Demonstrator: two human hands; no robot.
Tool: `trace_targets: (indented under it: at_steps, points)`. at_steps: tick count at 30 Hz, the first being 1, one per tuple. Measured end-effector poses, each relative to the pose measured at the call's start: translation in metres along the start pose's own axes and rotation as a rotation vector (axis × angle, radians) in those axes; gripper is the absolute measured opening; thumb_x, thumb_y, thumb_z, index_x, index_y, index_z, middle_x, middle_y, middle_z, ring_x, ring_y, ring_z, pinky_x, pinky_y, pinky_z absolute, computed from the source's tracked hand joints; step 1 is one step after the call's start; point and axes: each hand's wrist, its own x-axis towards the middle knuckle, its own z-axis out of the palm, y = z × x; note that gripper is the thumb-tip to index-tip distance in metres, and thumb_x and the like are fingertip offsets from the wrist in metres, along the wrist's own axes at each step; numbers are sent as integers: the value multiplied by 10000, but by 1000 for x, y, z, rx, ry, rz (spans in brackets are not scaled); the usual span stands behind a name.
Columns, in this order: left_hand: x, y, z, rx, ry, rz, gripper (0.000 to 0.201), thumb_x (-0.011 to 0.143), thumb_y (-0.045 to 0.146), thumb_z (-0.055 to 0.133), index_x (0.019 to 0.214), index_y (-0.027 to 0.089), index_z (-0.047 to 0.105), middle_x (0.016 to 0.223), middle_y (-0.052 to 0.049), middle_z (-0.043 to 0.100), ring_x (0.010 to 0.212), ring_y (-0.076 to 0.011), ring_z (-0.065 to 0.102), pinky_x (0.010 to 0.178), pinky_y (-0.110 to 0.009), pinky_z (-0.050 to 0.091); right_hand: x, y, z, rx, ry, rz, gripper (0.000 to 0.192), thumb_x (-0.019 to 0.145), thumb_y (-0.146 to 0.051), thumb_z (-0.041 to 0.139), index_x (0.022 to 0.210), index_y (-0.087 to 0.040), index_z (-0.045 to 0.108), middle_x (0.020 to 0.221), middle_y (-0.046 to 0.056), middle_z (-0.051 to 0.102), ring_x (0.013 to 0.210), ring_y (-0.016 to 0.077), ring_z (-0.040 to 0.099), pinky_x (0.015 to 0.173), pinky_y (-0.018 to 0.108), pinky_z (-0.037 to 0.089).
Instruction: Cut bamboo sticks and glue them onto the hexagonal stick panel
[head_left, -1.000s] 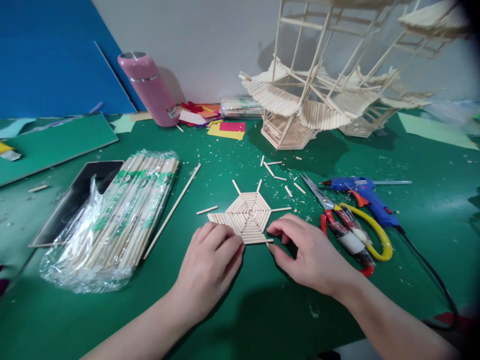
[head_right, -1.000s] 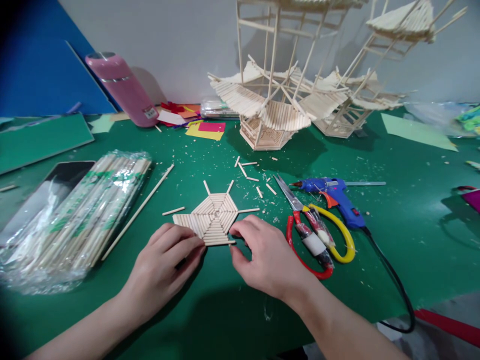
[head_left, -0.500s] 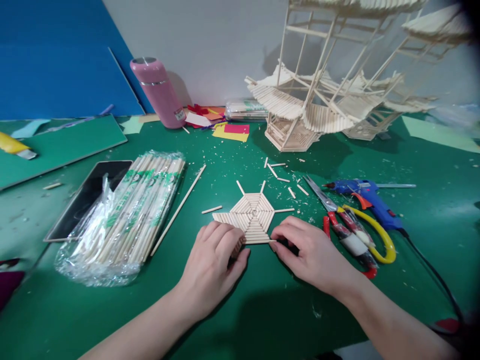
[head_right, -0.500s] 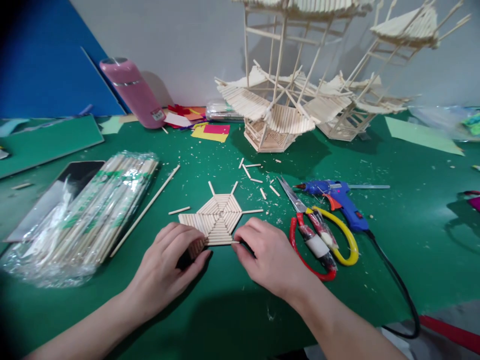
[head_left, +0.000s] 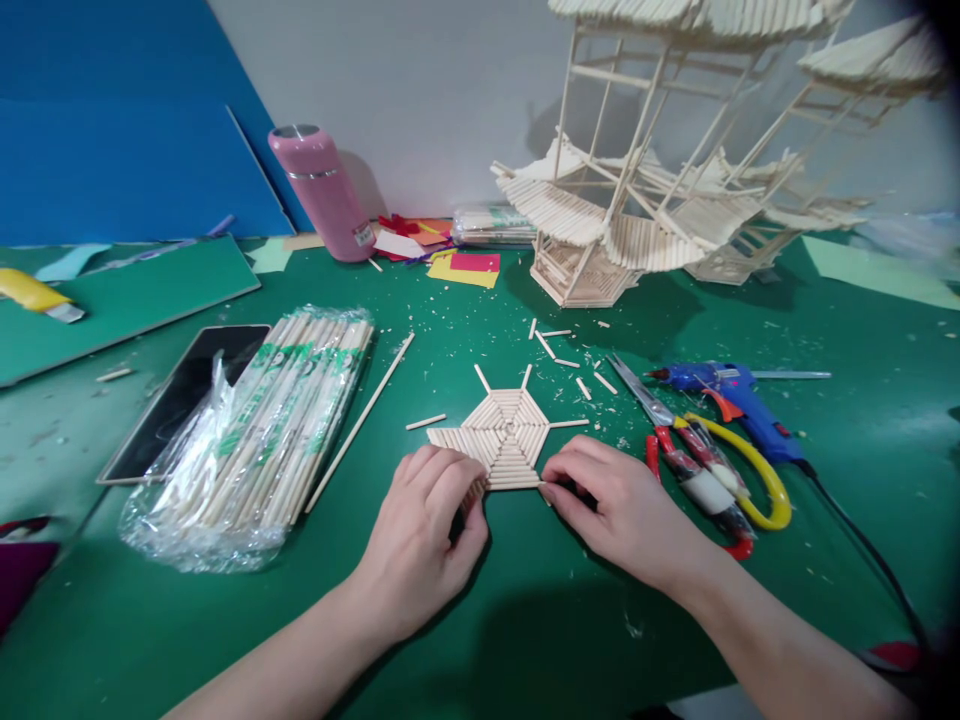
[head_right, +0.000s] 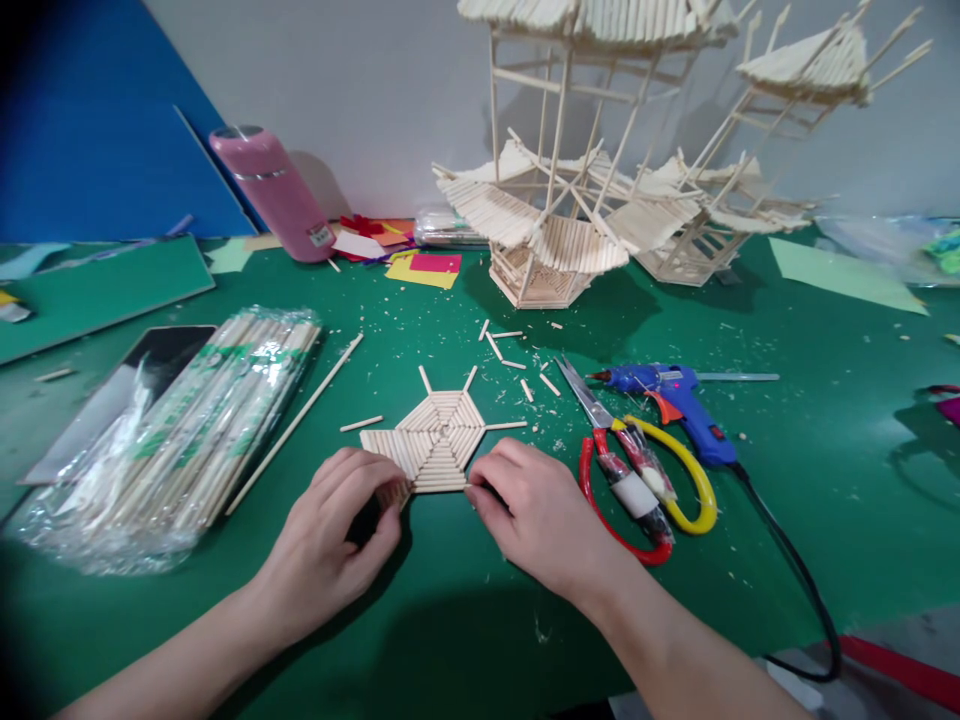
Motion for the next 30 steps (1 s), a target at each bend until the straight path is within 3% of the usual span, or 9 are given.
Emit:
trace_targets:
  at_steps: [8, 30]
  points:
    - [1, -3, -3, -108, 143, -101, 154, 787, 17, 420, 831, 154, 473, 759, -30, 518, 720, -132, 498, 637, -250, 419, 0, -1, 0, 7, 5, 5, 97, 861, -173, 460, 797, -179, 533, 789, 7, 505, 725, 122, 467, 640, 262, 363]
    - [2, -3, -5, -128, 94, -142, 137, 808, 79, 429, 813, 162, 537, 775, -47, 561, 736, -148, 532, 648, -270, 446, 0, -2, 0, 25, 13, 10, 148, 874, -164, 443, 765, -184, 542, 742, 2, 543, 705, 123, 493, 625, 263, 368]
